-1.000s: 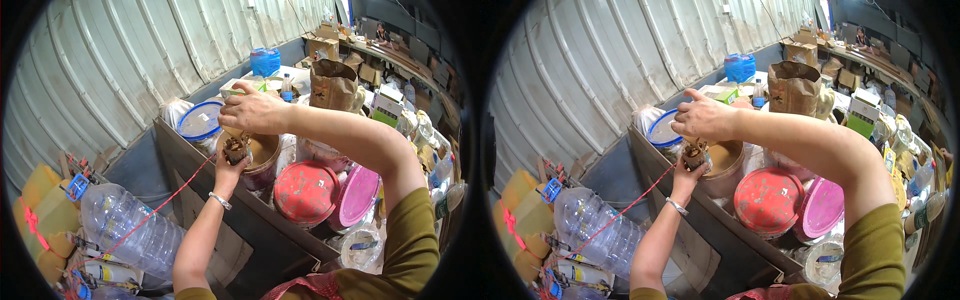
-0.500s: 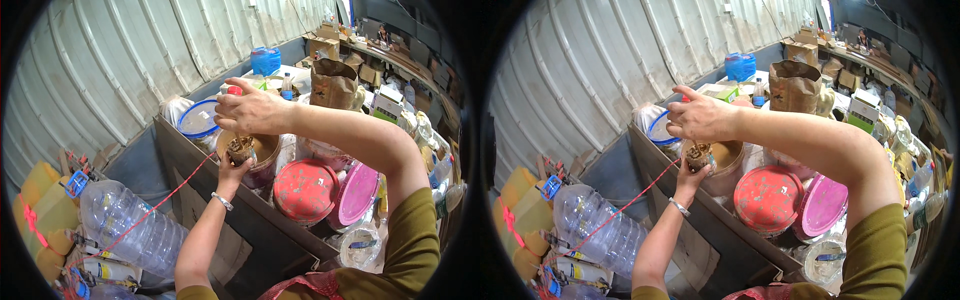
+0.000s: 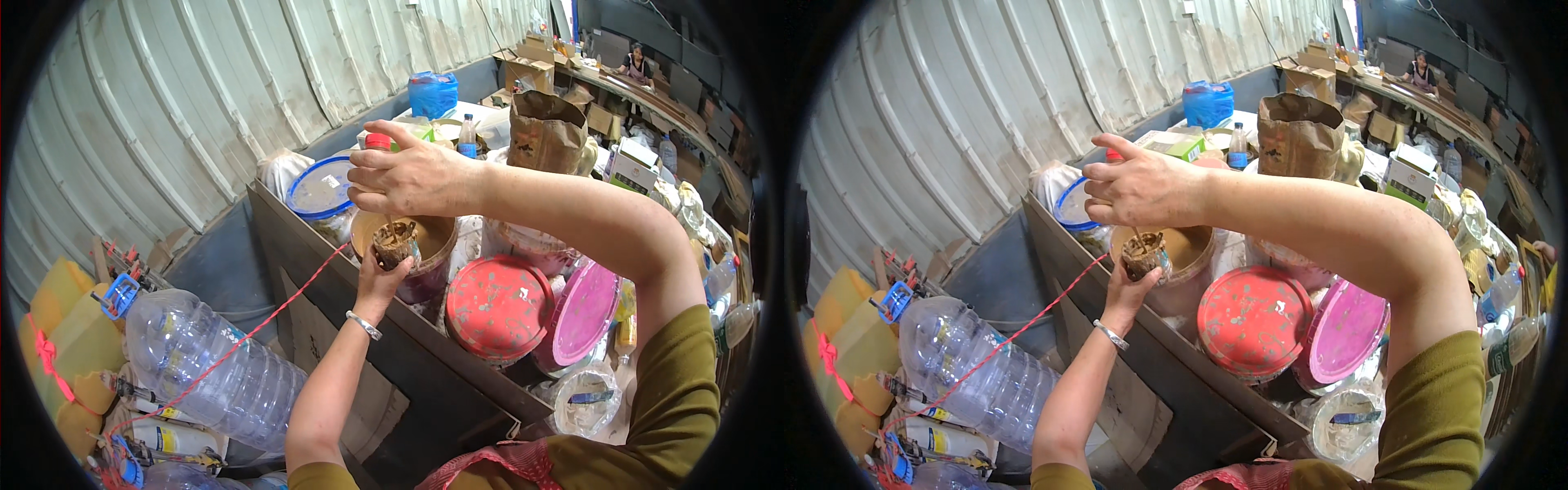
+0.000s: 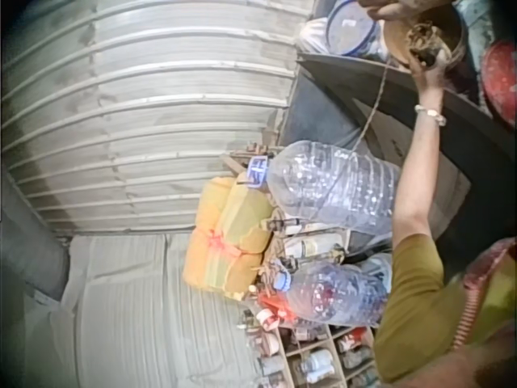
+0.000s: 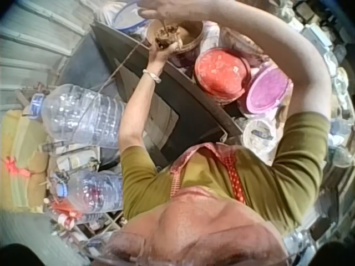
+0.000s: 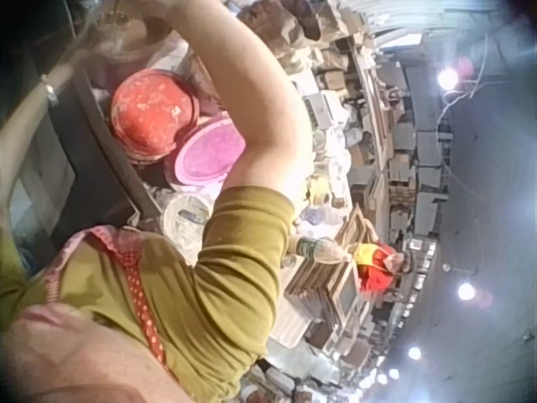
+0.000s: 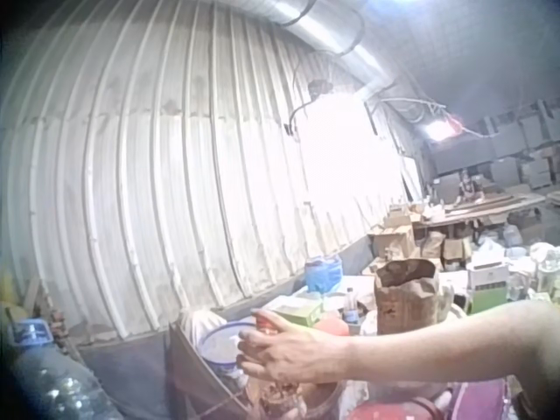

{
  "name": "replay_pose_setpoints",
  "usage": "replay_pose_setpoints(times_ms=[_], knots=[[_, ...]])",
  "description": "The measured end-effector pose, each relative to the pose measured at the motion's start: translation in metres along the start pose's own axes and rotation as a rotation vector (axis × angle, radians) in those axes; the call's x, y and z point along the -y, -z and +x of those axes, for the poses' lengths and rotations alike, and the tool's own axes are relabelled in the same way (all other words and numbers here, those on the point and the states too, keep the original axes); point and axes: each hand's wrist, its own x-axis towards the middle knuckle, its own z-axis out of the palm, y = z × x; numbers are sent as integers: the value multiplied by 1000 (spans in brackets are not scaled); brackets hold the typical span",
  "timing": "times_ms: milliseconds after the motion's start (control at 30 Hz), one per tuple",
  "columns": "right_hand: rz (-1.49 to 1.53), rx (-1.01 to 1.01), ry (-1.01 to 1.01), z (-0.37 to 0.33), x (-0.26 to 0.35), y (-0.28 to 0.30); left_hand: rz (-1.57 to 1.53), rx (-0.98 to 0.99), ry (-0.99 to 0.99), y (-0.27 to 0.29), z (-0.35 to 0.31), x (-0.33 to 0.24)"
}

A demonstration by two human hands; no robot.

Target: The person dips a piece of brown material into a bucket of brown liquid and then rubs it onto the inside of a small wooden cup.

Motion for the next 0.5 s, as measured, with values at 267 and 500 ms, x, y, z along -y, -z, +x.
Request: replay_pose_setpoints(times_ms=[267,500], knots=[[25,12,8,-1,0,4,-40,10,-17,-3,-3,-1],[24,-77,30,1,-1,3,-28,47,3,-1,-3,3]])
